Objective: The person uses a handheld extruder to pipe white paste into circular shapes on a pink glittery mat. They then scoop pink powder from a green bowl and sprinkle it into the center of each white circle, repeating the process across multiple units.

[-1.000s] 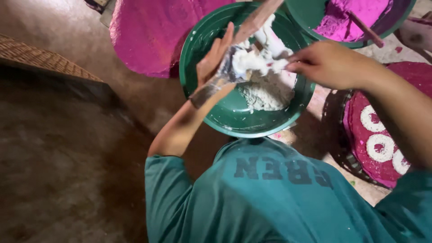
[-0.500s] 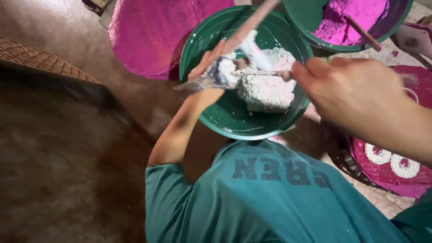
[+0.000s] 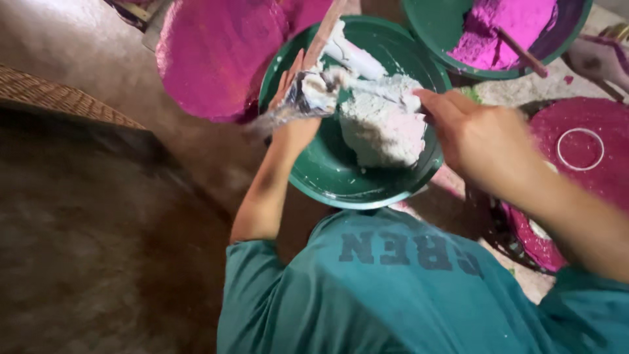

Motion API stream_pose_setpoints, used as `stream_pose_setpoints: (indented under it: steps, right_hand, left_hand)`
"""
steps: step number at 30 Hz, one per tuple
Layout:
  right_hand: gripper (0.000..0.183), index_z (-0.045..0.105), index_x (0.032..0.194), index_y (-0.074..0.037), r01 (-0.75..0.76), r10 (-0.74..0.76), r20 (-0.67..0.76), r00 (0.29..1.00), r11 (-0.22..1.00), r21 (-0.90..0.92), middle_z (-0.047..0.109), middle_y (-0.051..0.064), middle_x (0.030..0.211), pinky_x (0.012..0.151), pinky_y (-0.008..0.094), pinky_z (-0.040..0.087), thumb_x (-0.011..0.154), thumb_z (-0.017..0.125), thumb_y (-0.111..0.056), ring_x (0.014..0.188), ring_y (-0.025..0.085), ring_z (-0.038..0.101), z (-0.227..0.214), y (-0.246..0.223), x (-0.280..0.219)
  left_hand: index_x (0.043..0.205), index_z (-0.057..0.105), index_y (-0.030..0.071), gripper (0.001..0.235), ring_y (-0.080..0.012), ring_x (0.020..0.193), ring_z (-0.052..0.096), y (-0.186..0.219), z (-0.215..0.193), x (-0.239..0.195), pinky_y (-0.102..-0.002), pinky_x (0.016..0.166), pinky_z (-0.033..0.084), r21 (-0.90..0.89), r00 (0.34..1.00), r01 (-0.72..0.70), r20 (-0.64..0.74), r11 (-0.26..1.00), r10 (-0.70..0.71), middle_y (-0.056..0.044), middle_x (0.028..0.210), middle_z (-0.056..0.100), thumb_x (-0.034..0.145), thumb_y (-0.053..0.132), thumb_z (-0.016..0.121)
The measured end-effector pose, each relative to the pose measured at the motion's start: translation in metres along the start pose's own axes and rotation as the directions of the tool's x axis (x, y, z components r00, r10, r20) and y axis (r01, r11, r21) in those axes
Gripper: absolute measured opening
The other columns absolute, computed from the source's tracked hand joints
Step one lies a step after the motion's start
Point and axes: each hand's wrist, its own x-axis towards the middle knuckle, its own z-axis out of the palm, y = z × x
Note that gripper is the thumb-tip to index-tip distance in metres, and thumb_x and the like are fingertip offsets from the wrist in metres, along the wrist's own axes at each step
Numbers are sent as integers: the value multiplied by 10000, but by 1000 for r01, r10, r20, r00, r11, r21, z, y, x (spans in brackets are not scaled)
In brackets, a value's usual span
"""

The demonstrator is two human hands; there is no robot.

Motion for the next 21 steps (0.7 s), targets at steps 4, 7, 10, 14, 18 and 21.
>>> stream_pose_setpoints:
  steps: [4, 7, 10, 14, 18, 21]
  right_hand:
    - [447, 602, 1443, -59, -22, 144, -181, 973, 836, 548, 701, 249, 1045, 805, 369, 546, 1006, 660, 18, 896, 375, 717, 91, -4, 16]
    - [395, 605, 1432, -37, 41, 140, -234, 962, 774, 632, 710, 245, 1112, 879, 325, 553, 1038, 631, -23, 1041, 283, 747, 133, 8, -9]
    - [356, 631, 1386, -27, -138, 239, -34, 971, 666, 733, 771, 179, 1007, 784, 309, 543, 1032, 636, -57, 853, 159, 655, 138, 30, -19]
    - [394, 607, 1447, -26, -236, 392, -14, 920, 582, 778, 688, 202, 942, 724, 301, 481, 1057, 596, -84, 798, 123, 559, 139, 33, -7]
    - [366, 623, 1401, -1, -34, 235, -194, 952, 714, 699, 744, 101, 980, 798, 261, 525, 1048, 609, -98, 862, 86, 650, 160, 24, -10]
    - [324, 646, 1373, -10, -89, 241, -85, 967, 629, 773, 710, 21, 947, 736, 246, 498, 1071, 618, -123, 841, 65, 585, 164, 41, -23]
  left_hand:
    - [1521, 460, 110, 629, -385, 1467, 456, 5, 8, 7, -382, 1080, 481, -47, 998, -1, -67, 999, -2, -123, 1676, 318, 968, 317, 679]
    - [1477, 513, 199, 556, -321, 1459, 432, 0, -1, 16, -411, 1079, 491, 38, 992, 82, 94, 996, -86, -133, 1710, 246, 971, 380, 655]
    - [1614, 396, 181, 627, -327, 1608, 261, 0, -13, 25, -482, 1211, 453, 420, 965, -175, -105, 891, 239, -80, 1736, 215, 1066, 382, 623]
    - [1690, 323, 109, 712, -436, 1570, 193, 23, -17, 30, -457, 979, 477, 674, 963, -125, -95, 728, 253, -88, 1759, 171, 1083, 390, 566]
    - [1657, 241, 148, 699, -483, 1530, 251, 27, -24, 42, -435, 865, 487, 746, 920, -136, -149, 651, 363, -156, 1734, 153, 1096, 281, 637]
    - [1609, 305, 181, 740, -408, 1258, 466, 20, -23, 31, -355, 737, 557, 498, 957, -139, -153, 856, 245, -272, 1660, 251, 1006, 280, 721]
